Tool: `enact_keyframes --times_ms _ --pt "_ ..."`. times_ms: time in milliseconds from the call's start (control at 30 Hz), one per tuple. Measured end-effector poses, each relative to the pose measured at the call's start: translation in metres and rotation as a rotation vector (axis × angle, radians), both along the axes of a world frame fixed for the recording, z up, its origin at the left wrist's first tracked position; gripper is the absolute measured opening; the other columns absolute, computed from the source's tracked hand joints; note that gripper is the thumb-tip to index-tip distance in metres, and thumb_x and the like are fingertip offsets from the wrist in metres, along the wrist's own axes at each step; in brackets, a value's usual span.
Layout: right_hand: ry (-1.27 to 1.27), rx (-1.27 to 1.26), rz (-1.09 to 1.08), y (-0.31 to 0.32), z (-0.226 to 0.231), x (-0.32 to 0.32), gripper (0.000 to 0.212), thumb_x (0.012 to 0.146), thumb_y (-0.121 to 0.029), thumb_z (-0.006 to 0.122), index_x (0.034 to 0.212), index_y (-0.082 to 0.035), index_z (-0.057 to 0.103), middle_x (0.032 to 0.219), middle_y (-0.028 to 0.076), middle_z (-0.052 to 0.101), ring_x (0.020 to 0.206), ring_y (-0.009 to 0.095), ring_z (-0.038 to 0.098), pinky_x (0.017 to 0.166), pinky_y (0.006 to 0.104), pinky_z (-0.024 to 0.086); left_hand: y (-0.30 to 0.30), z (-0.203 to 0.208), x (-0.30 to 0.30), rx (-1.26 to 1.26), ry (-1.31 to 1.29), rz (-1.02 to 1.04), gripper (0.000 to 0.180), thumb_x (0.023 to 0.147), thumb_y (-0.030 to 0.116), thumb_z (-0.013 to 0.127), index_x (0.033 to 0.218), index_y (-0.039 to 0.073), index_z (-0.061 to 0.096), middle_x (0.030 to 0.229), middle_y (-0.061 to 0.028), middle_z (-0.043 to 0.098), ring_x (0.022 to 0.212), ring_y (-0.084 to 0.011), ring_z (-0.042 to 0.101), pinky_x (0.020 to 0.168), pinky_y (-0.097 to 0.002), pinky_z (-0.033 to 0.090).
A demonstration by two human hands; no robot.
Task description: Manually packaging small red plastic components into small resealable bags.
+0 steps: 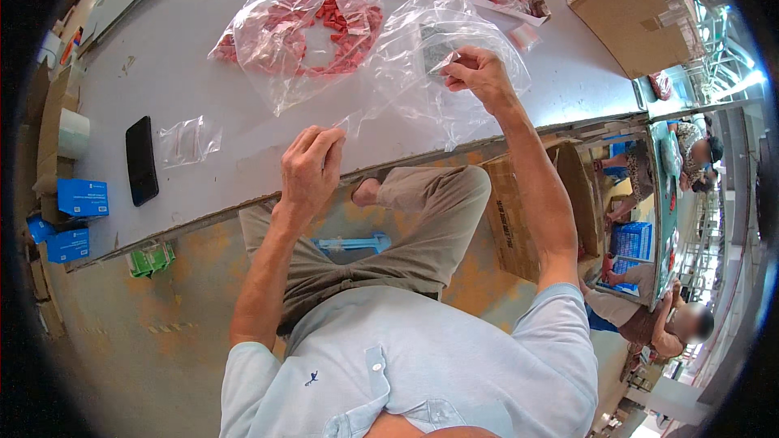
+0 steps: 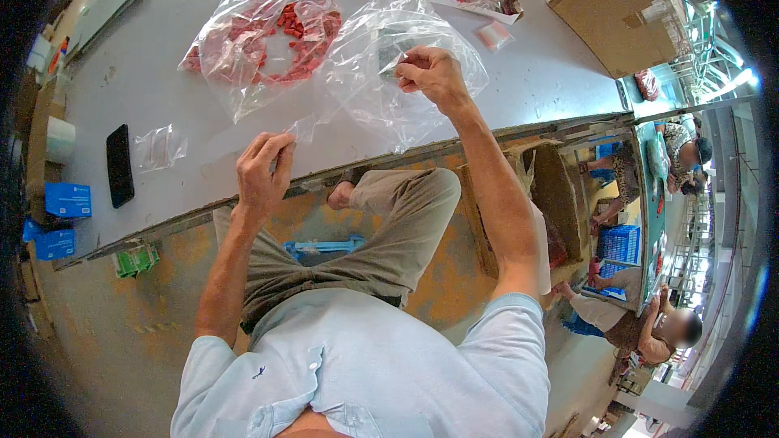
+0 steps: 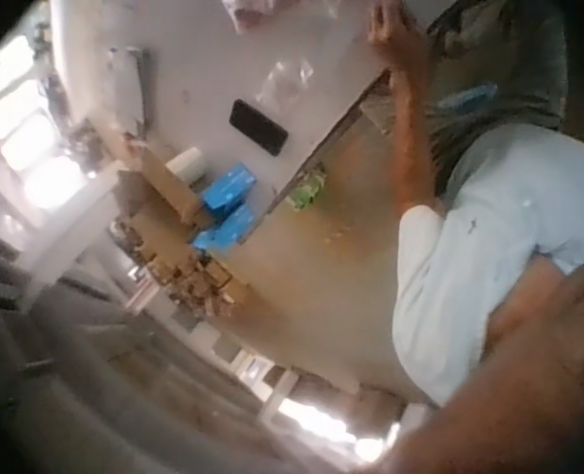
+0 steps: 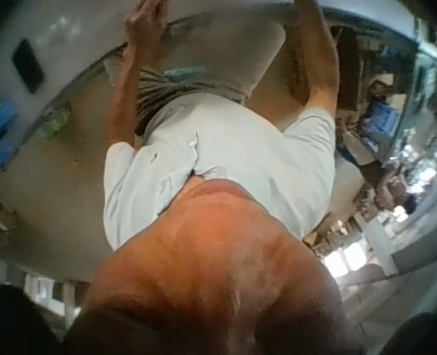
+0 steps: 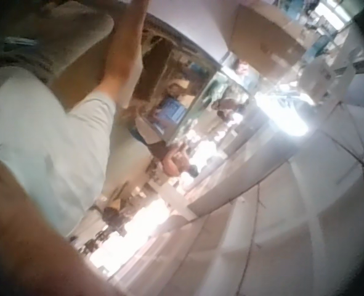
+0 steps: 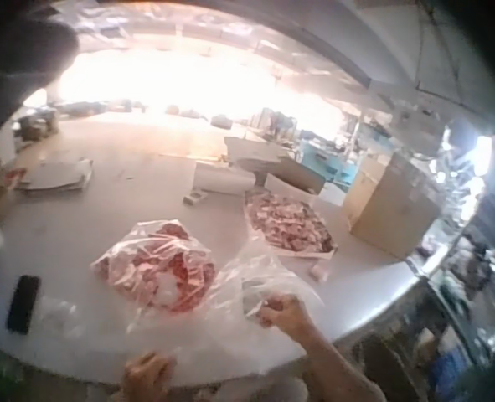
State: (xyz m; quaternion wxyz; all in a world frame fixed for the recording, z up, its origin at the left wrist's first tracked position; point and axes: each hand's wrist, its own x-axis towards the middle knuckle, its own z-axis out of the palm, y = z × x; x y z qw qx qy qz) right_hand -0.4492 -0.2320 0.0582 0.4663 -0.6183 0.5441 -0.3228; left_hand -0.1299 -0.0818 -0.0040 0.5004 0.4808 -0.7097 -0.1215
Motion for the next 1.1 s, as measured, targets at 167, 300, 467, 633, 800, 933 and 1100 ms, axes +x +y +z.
enact_keyframes --times_ms 167,300,467,633,800,933,1100 --pt "-0.067 -0.005 -0.084 0.012 0.002 0.003 0.016 0.091 -0.005 0.073 0.104 0.004 0.073 0.089 0.011 0.076 0.073 0.015 0.072 0.067 0.0275 0.062 0.001 0.0 0.0 0.009 -0.001 0.005 0.012 0.091 0.0 0.073 0.103 0.001 0.073 0.089 -0.0113 0.07 0.077 -0.0247 0.068 0.068 -0.0364 0.054" --pt "-0.138 0.004 -0.073 0.038 0.011 0.014 0.017 0.091 -0.005 0.073 0.105 0.004 0.072 0.089 0.012 0.075 0.075 0.016 0.072 0.067 0.0284 0.062 0.002 0.001 0.001 -0.005 -0.015 0.03 0.012 0.091 0.0 0.074 0.103 0.001 0.073 0.088 -0.0115 0.07 0.077 -0.0252 0.068 0.069 -0.0369 0.054" --pt "-0.291 0.029 0.001 0.078 0.025 0.059 0.014 0.093 -0.005 0.072 0.104 0.003 0.073 0.089 0.012 0.076 0.076 0.016 0.072 0.067 0.0284 0.06 0.003 0.002 0.001 -0.031 -0.039 0.036 0.012 0.089 -0.001 0.072 0.101 0.001 0.072 0.089 -0.0121 0.07 0.079 -0.0294 0.069 0.07 -0.0393 0.056" --pt "-0.252 -0.111 0.098 0.104 0.013 0.109 0.01 0.095 -0.002 0.073 0.104 0.002 0.074 0.086 0.008 0.076 0.075 0.012 0.072 0.068 0.0262 0.06 0.002 0.006 -0.002 -0.046 -0.063 0.042 0.012 0.089 -0.002 0.071 0.1 0.001 0.071 0.089 -0.0137 0.069 0.08 -0.0317 0.069 0.07 -0.041 0.056" --pt "-0.117 -0.246 0.111 0.112 0.012 0.142 0.011 0.094 -0.002 0.074 0.103 0.002 0.076 0.087 0.008 0.077 0.079 0.012 0.073 0.069 0.0268 0.06 0.006 0.016 0.002 0.009 -0.099 0.044 0.013 0.088 -0.002 0.072 0.101 0.001 0.07 0.088 -0.0145 0.069 0.079 -0.0315 0.069 0.069 -0.0412 0.056" --pt "0.089 -0.514 0.159 0.11 0.011 0.147 0.012 0.09 -0.002 0.075 0.102 0.001 0.076 0.092 0.013 0.077 0.082 0.02 0.076 0.07 0.0301 0.061 0.007 0.02 0.003 -0.002 -0.098 0.021 0.014 0.088 -0.002 0.072 0.102 0.0 0.07 0.088 -0.0144 0.068 0.079 -0.031 0.069 0.068 -0.0412 0.057" --pt "0.14 -0.53 0.195 0.108 0.012 0.144 0.012 0.09 -0.003 0.076 0.101 0.001 0.076 0.093 0.015 0.077 0.081 0.023 0.077 0.07 0.032 0.061 0.007 0.023 0.001 -0.011 -0.07 -0.005 0.015 0.085 -0.002 0.07 0.1 0.0 0.068 0.085 -0.0141 0.064 0.08 -0.0341 0.066 0.071 -0.0451 0.055"
